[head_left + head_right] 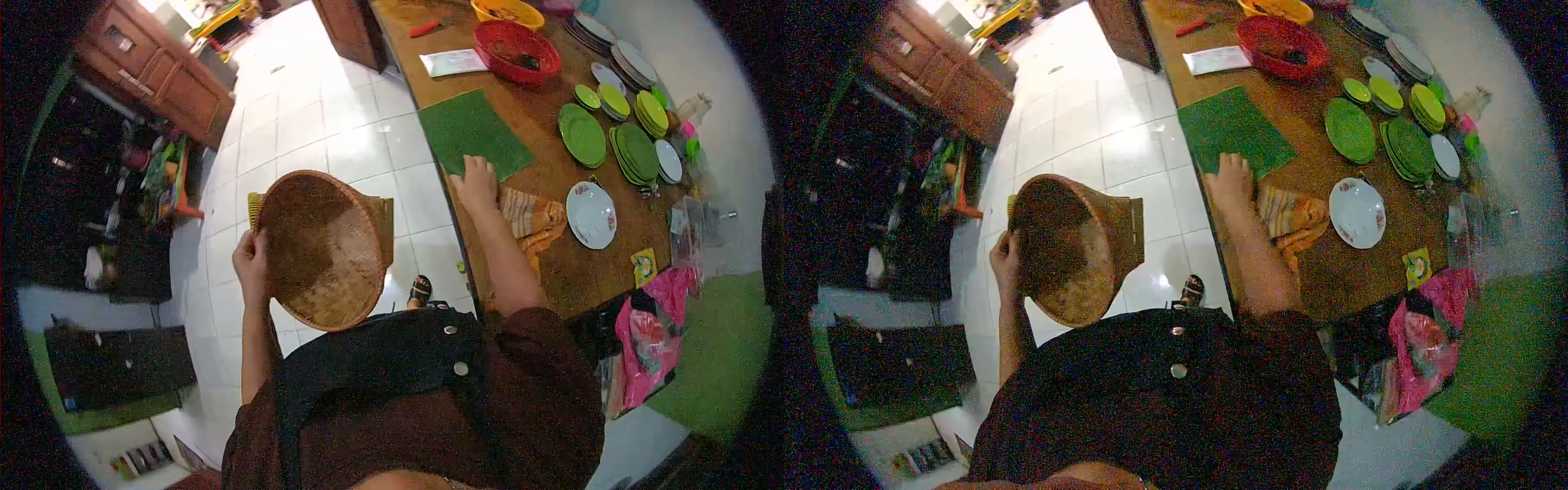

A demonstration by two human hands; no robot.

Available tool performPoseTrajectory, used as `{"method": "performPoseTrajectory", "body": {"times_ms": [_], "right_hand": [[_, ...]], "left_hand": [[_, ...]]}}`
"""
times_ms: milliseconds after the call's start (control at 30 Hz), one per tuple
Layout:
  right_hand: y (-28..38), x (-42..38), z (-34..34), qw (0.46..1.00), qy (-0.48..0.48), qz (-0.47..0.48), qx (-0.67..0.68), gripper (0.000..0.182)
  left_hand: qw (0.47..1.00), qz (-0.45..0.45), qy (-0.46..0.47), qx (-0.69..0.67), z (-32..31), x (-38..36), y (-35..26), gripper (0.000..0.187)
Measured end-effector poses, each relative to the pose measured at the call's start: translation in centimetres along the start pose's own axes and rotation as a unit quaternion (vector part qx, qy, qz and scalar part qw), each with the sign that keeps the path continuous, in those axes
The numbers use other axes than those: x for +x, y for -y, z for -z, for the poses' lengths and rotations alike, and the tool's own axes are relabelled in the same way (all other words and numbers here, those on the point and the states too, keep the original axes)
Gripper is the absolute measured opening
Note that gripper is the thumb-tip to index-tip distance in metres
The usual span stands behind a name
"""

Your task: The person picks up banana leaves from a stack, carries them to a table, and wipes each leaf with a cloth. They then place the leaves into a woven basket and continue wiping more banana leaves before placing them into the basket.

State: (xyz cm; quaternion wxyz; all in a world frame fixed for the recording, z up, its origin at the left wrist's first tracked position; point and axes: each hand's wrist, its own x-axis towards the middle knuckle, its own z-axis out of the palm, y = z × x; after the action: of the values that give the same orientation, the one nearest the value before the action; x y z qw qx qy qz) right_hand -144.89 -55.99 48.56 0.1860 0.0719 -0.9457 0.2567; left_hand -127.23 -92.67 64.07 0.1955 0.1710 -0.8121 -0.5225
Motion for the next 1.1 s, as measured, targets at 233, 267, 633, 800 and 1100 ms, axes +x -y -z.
{"method": "performPoseTrajectory", "body": {"times_ms": [233,267,633,800,1100], "right_hand": [[1.9,1.6,0.5,0.993,0.053,-0.061,-0.087,0.018],[1.7,1.6,0.1,0.993,0.047,-0.054,-0.093,0.016],[-2.9,4.2,17.0,0.962,-0.244,-0.119,-0.007,0.015],[-2.0,0.7,27.1,0.911,-0.350,-0.168,-0.135,0.018],[3.4,-1.9,33.2,0.799,-0.469,-0.279,-0.252,0.021]], "left_hand": [[0.997,-0.068,0.008,0.029,-4.0,8.8,1.7,0.020],[0.999,-0.035,0.030,0.000,-4.5,10.8,1.7,0.022],[0.943,-0.175,0.279,0.048,-17.7,22.0,-11.2,0.036],[0.823,-0.361,0.425,0.106,-28.7,23.9,-14.4,0.035],[0.661,-0.575,0.423,0.231,-37.8,18.3,-20.6,0.036]]}}
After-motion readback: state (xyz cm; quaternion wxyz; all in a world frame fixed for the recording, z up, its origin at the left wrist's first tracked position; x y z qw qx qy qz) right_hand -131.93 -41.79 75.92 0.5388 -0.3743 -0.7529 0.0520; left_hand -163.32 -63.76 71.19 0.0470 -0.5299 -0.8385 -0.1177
